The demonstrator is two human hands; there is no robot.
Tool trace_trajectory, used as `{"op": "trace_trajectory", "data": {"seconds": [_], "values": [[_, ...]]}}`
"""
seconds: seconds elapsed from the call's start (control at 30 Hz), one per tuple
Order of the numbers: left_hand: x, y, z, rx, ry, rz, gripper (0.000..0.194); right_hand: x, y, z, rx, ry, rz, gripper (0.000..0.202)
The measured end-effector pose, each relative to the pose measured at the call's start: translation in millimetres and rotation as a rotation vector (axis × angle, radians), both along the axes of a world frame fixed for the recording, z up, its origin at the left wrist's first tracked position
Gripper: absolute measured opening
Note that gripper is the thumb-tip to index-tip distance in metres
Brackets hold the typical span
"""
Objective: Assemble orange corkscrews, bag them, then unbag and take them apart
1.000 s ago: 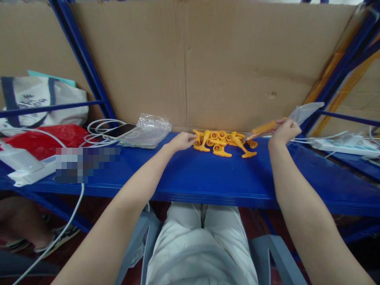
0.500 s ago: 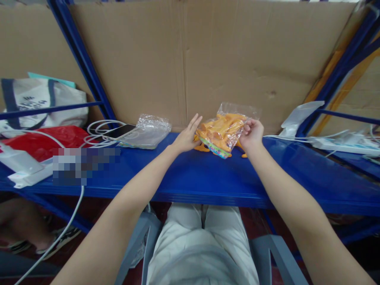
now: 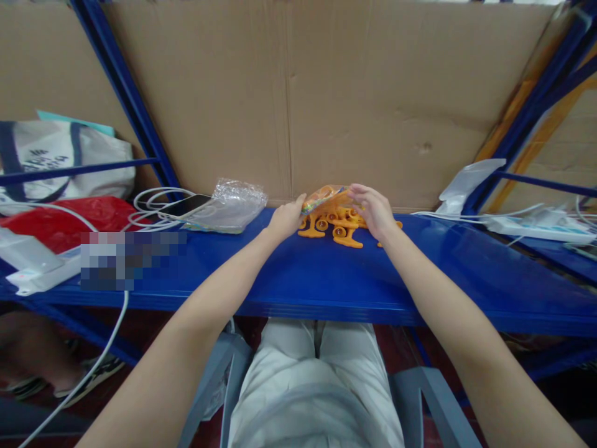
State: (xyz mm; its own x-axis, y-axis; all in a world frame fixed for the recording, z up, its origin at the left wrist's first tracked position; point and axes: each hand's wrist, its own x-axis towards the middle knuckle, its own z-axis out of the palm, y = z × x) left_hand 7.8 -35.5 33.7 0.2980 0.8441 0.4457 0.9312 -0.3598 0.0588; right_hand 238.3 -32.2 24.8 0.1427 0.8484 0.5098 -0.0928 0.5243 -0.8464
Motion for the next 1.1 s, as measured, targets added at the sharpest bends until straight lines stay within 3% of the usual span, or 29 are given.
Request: {"op": "trace_trajectory", "data": {"seconds": [0.13,0.27,0.57,0.83,0.97,1.1], "values": [[1,-2,3.4,-0.007,0.062,0.084,0.059,-5,8,-12.8,0.268,-0.477,-0.166,0.064],[1,-3,6.2,0.011,0.171,0.121,0.056,-9,0,-14.2,0.412,-0.714,-0.205,0.074],[-10,3,2.8,0.05,0.199,-0.035,0.047,-25,-24,-2.7,0.26,-0.286,-0.061,0.032],[-4,3,3.9,0.02,0.082,-0.137,0.052,-22,-26,5.2,0.304,-0.271,-0.102,0.02],[2,-2,5.4,0.047,0.085,-0.152,0.045,-18,-23,6.1,0.305,-0.317,-0.177,0.025],[7,-7,4.5,0.089,0.061,-0.138,0.052,-18,-25,5.2,0.274,-0.286,-0.241,0.026]]}}
